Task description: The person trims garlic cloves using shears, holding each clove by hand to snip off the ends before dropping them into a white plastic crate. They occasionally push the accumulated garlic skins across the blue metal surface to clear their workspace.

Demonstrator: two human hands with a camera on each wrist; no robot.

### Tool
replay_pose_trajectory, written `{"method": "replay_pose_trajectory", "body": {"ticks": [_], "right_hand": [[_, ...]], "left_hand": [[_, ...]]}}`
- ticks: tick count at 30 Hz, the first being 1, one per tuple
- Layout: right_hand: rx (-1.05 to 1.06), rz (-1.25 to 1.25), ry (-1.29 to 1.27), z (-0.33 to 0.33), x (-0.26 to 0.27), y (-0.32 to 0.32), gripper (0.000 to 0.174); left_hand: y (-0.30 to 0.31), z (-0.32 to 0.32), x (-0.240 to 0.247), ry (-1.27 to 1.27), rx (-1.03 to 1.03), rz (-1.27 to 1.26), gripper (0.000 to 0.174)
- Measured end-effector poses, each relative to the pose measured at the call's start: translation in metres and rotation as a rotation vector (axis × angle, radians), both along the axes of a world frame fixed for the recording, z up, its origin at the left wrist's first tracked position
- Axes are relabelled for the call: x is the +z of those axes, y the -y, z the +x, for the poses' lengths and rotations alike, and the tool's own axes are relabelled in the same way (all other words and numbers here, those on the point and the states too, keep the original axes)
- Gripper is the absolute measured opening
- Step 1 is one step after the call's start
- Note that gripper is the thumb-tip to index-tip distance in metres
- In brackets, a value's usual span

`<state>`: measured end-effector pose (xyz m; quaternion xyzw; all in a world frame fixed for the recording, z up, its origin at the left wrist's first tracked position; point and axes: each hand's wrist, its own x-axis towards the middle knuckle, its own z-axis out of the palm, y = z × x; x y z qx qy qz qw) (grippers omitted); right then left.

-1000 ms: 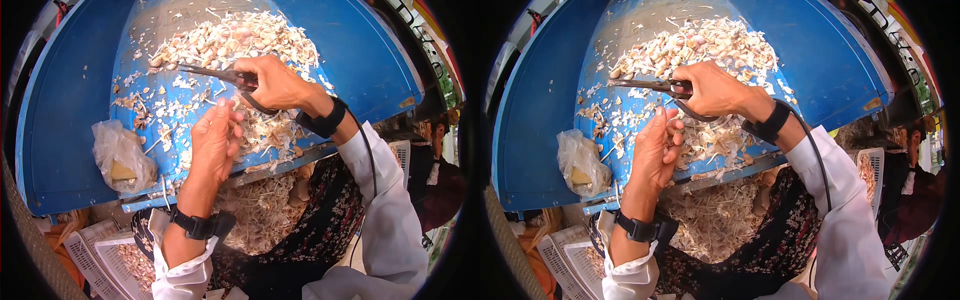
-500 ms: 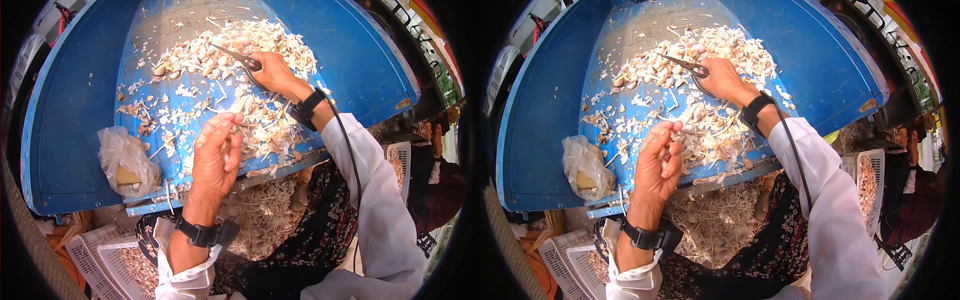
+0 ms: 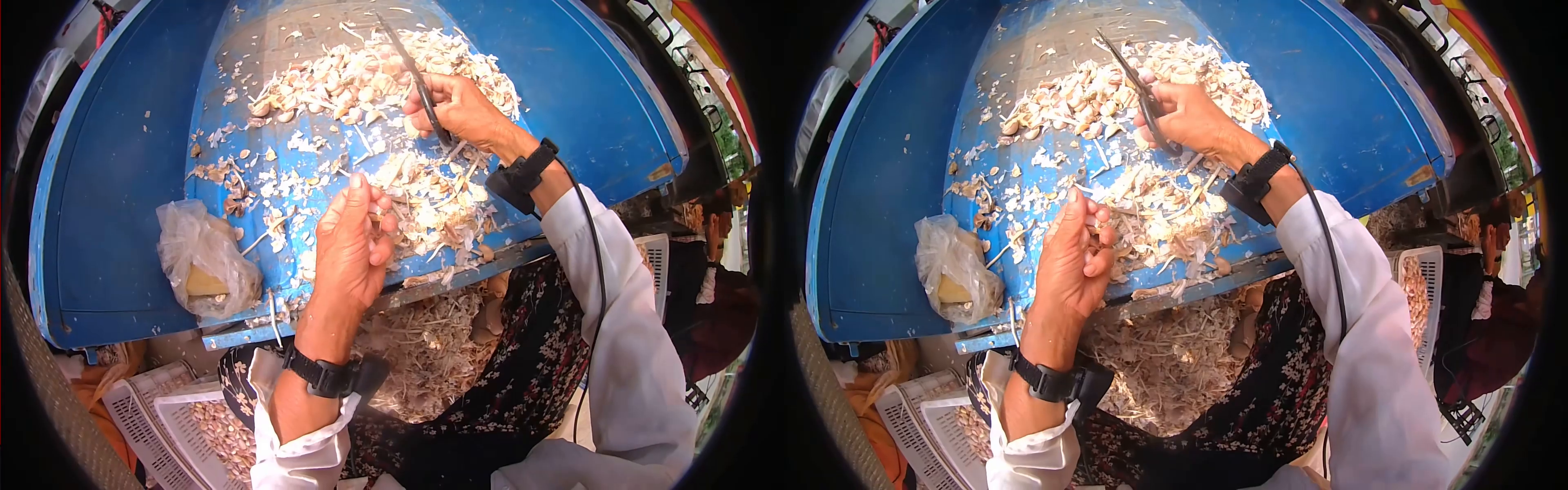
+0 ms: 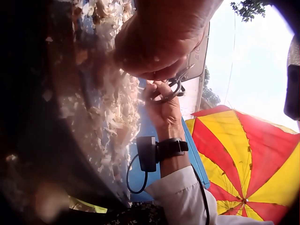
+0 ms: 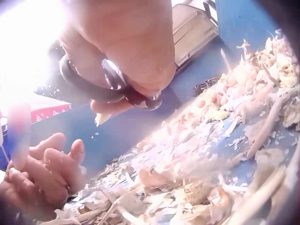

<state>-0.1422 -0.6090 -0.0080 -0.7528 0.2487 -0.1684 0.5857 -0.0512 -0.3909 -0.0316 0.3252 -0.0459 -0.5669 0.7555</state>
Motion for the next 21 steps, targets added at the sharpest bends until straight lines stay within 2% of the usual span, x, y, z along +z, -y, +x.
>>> {"method": "replay_pose_trajectory", "body": {"ticks": [3,5,6,9,11,13,18,21], "right_hand": [[0.132,0.139,0.199,0.006,0.021,-0.038,0.026],[0.194,0.048,0.255,0.009,0.023,-0.06,0.023],[0.264,0.151,0.236,0.009,0.024,-0.069,0.02],[0.211,0.179,0.244,0.007,0.026,-0.08,0.017],[0.215,-0.31,0.209,0.006,0.025,-0.081,0.015],[0.237,-0.393,0.195,0.002,0.029,-0.092,0.018],[0.174,-0.402,0.166,-0.001,0.032,-0.095,0.018],[0.084,-0.301,0.223,0.002,0.024,-0.094,0.02]], "left_hand": [[0.0,0.0,0.005,0.065,-0.047,0.014,0.025],[0.0,0.0,0.007,-0.036,-0.029,-0.034,0.026],[-0.001,0.001,0.007,-0.036,-0.028,-0.035,0.026],[-0.005,0.006,0.007,-0.11,-0.057,-0.13,0.025],[-0.006,0.006,0.001,-0.116,-0.019,-0.118,0.024],[-0.006,0.008,-0.003,-0.114,-0.03,-0.163,0.021],[-0.001,0.003,-0.003,-0.041,0.087,-0.107,0.019],[0.001,0.0,0.002,-0.038,0.108,-0.09,0.019]]}}
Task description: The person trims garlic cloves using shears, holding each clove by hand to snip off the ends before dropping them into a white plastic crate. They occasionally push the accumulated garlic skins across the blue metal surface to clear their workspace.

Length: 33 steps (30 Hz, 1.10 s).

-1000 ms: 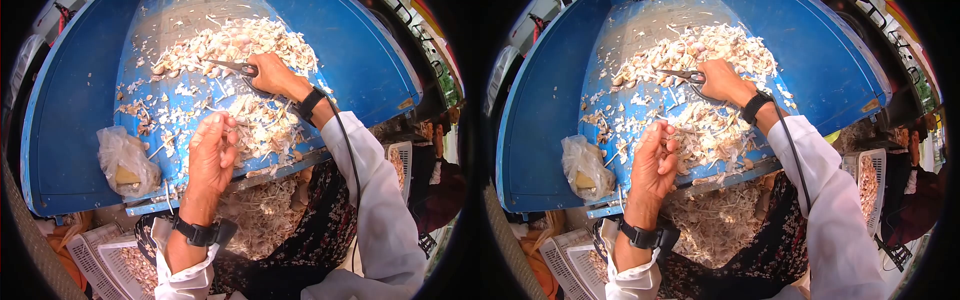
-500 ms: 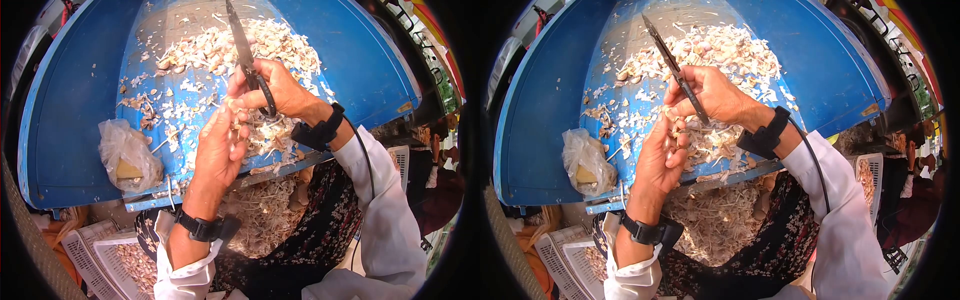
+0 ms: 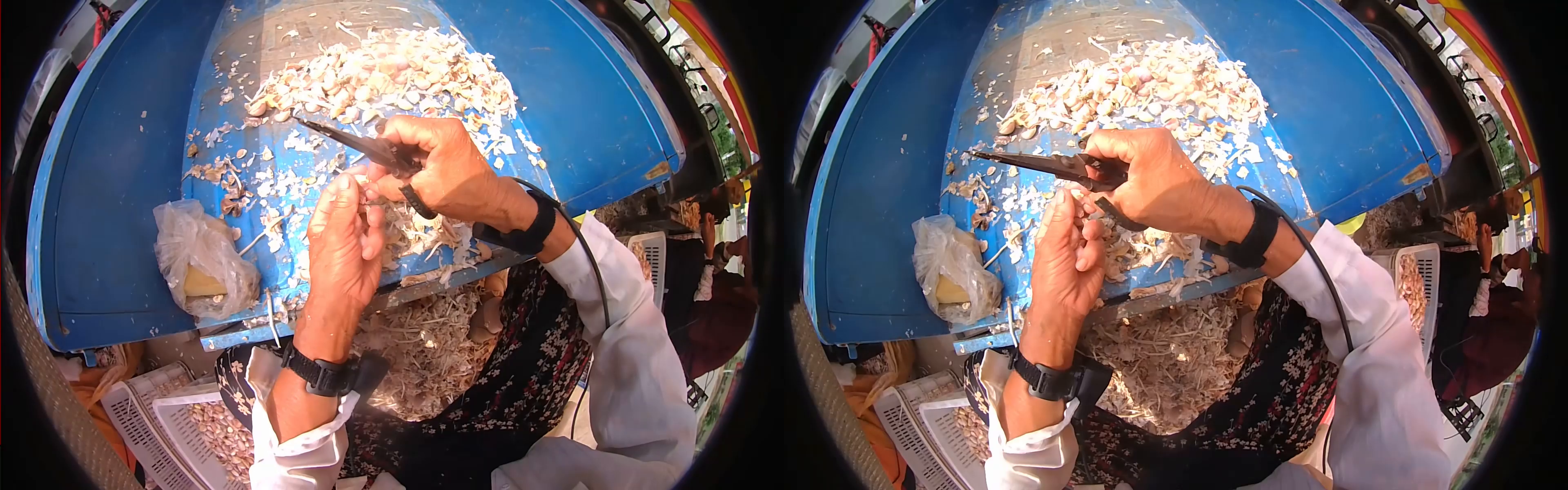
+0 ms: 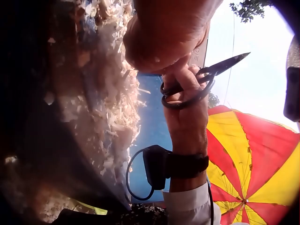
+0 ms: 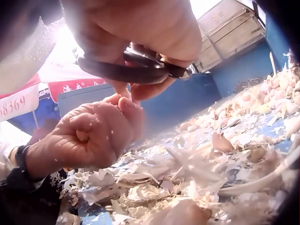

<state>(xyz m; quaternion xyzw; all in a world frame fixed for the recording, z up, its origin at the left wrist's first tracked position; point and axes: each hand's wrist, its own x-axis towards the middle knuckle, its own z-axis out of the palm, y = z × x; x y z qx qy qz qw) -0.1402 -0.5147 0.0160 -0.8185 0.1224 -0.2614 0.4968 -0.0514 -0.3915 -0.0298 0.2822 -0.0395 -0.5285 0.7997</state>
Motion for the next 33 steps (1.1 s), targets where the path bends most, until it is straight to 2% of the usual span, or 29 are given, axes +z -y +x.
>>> {"method": "replay_pose_trajectory", "body": {"ticks": [3,6,8,15,21,28,31,33], "right_hand": [[-0.056,-0.091,-0.097,-0.006,0.007,0.002,0.028],[-0.117,-0.301,-0.353,-0.014,0.012,0.003,0.048],[-0.079,-0.528,-0.329,-0.02,-0.002,0.007,0.044],[-0.173,-0.762,-0.299,-0.022,-0.013,0.003,0.046],[-0.15,-0.834,-0.284,-0.021,-0.016,0.004,0.044],[-0.136,-0.838,-0.328,-0.017,-0.016,0.004,0.04],[-0.137,-0.803,-0.412,-0.014,-0.017,0.003,0.039],[-0.102,-0.645,-0.475,-0.012,-0.016,0.003,0.039]], "left_hand": [[0.0,0.003,-0.001,0.015,0.038,-0.027,0.018],[-0.004,0.013,-0.003,-0.107,0.071,-0.062,0.02],[-0.005,0.017,-0.009,-0.145,0.08,-0.104,0.02],[-0.006,0.009,-0.006,-0.095,0.184,-0.035,0.021],[-0.006,0.011,-0.011,-0.09,0.169,-0.136,0.019],[-0.005,0.011,-0.012,-0.066,0.205,-0.094,0.018],[-0.006,0.015,-0.013,0.026,0.194,-0.12,0.019],[-0.005,0.016,-0.01,-0.027,0.168,-0.125,0.019]]}}
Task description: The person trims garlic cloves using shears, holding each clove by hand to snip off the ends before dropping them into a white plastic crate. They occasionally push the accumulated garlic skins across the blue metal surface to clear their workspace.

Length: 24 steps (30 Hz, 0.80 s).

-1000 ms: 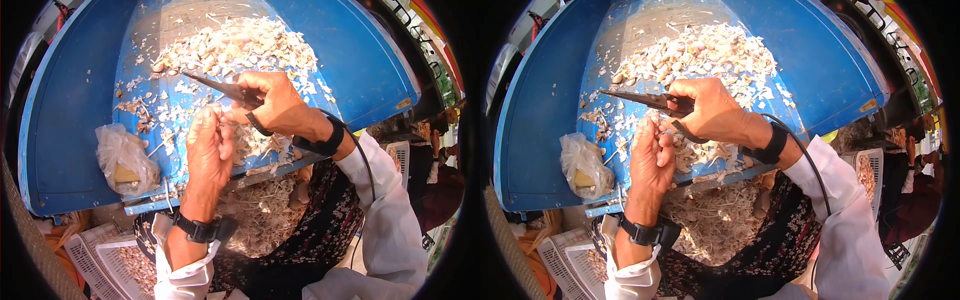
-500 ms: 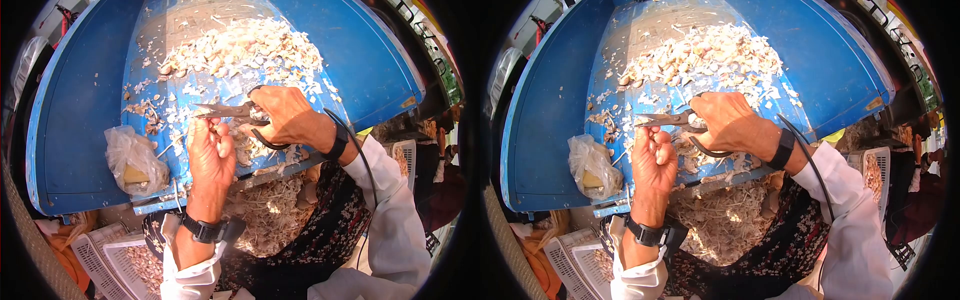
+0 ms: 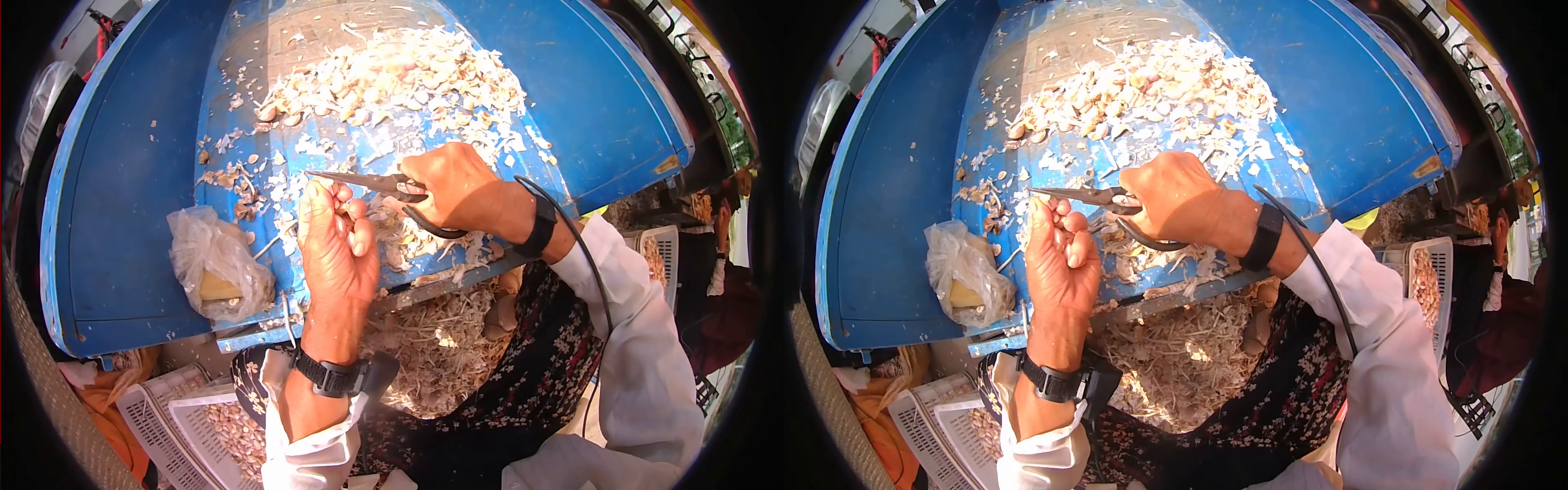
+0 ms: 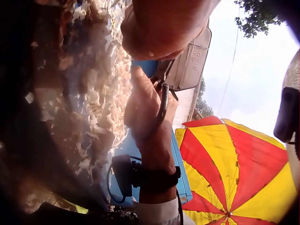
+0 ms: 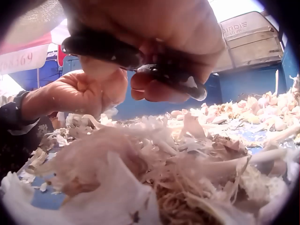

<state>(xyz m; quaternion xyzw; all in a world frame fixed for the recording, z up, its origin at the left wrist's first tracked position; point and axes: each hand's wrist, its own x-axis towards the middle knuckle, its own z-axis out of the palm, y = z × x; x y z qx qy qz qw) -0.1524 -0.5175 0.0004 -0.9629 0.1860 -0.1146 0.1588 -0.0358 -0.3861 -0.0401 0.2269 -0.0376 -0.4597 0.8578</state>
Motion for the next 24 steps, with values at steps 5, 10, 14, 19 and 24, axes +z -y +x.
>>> {"method": "replay_pose_trajectory", "body": {"ticks": [5,10,14,19,24], "right_hand": [[0.062,0.069,0.069,0.0,-0.004,-0.001,0.041],[0.023,-0.031,0.039,-0.002,0.005,-0.001,0.044],[0.035,-0.027,-0.007,-0.003,0.007,0.001,0.046],[0.072,0.438,-0.048,-0.002,0.011,0.002,0.043],[-0.228,0.231,0.252,-0.001,0.011,0.081,0.024]], "left_hand": [[-0.004,0.006,-0.003,-0.094,-0.006,-0.06,0.016],[-0.004,0.006,-0.004,-0.094,0.008,-0.033,0.015],[-0.004,0.006,-0.002,-0.07,-0.009,-0.043,0.016],[-0.003,0.007,0.002,-0.106,-0.082,-0.128,0.018],[-0.002,0.002,0.013,-0.168,-0.162,-0.072,0.014]]}}
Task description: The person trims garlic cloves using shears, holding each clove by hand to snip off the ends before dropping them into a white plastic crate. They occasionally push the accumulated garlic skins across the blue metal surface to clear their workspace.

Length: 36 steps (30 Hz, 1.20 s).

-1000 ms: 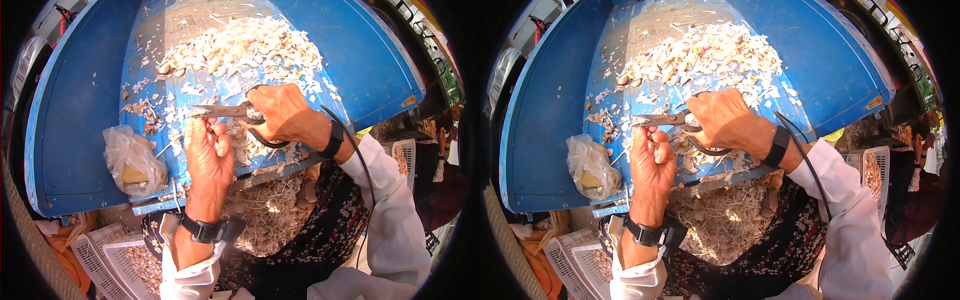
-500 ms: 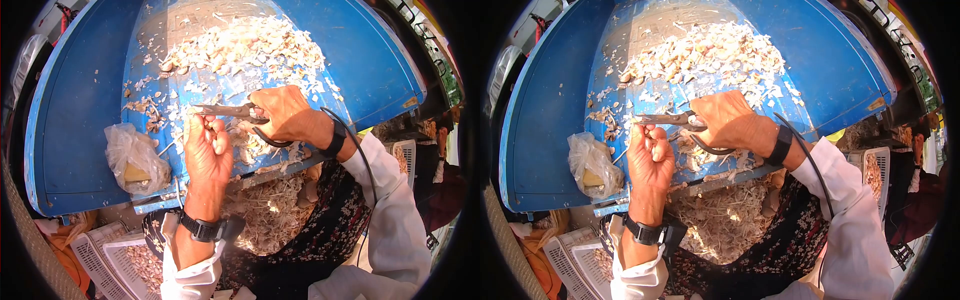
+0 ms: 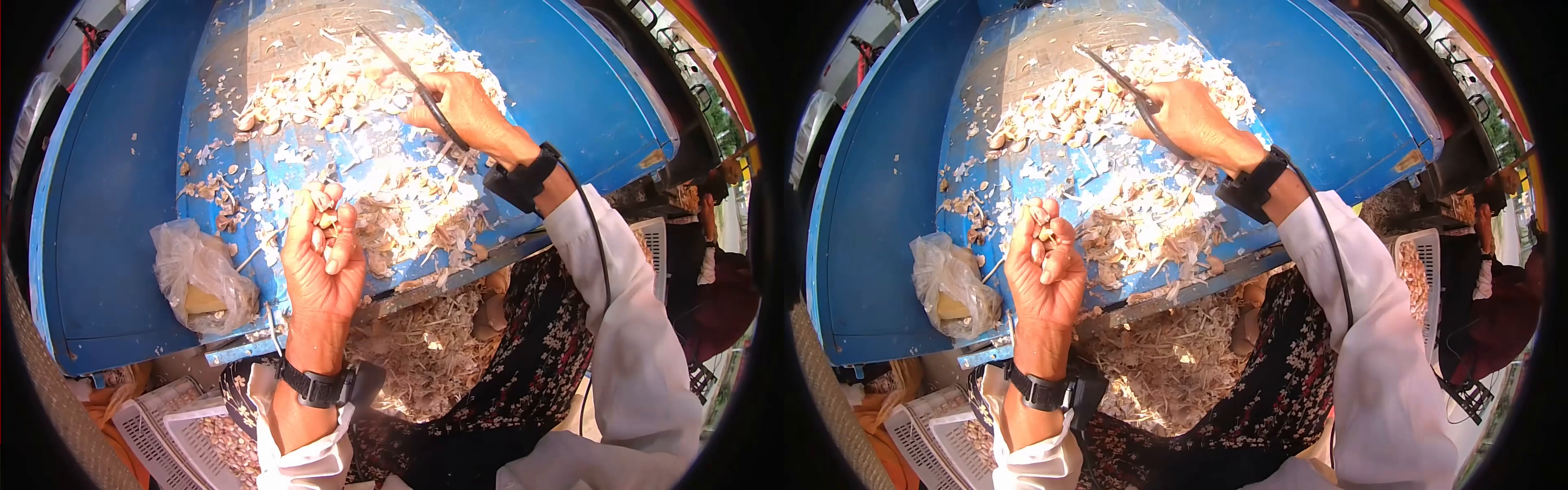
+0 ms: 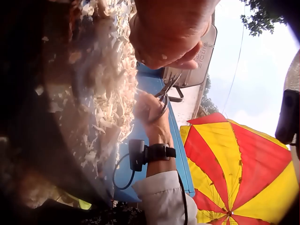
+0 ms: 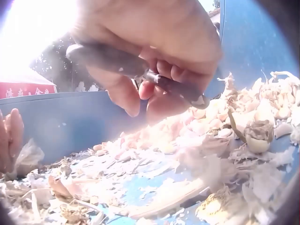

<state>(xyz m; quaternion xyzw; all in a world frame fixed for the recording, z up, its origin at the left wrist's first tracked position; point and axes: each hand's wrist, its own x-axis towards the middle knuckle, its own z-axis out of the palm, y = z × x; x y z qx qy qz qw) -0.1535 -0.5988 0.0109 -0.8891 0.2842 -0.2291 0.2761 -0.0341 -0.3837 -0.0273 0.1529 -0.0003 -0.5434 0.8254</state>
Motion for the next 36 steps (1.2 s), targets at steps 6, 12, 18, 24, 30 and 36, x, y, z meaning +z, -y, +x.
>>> {"method": "replay_pose_trajectory", "body": {"ticks": [6,12,18,24,30,36], "right_hand": [[-0.156,-0.07,-0.163,0.042,-0.049,0.046,0.023],[-0.048,0.179,-0.187,0.055,-0.042,0.052,0.019],[0.231,0.623,0.048,0.018,0.01,0.013,0.017],[0.123,0.482,0.313,-0.078,0.097,-0.064,0.015],[-0.177,-0.06,0.866,-0.243,0.129,-0.075,0.013],[-0.794,-0.266,0.864,-0.324,0.065,-0.006,0.014]], "left_hand": [[0.003,-0.008,0.001,-0.01,-0.047,-0.009,0.019],[0.008,-0.009,0.0,0.082,-0.067,0.024,0.021],[0.012,-0.006,-0.006,0.147,-0.087,0.125,0.02],[0.008,-0.008,-0.001,0.249,-0.115,0.144,0.02],[0.003,-0.008,0.002,0.25,-0.076,0.197,0.03],[-0.002,-0.011,-0.001,0.204,-0.188,0.155,0.032]]}}
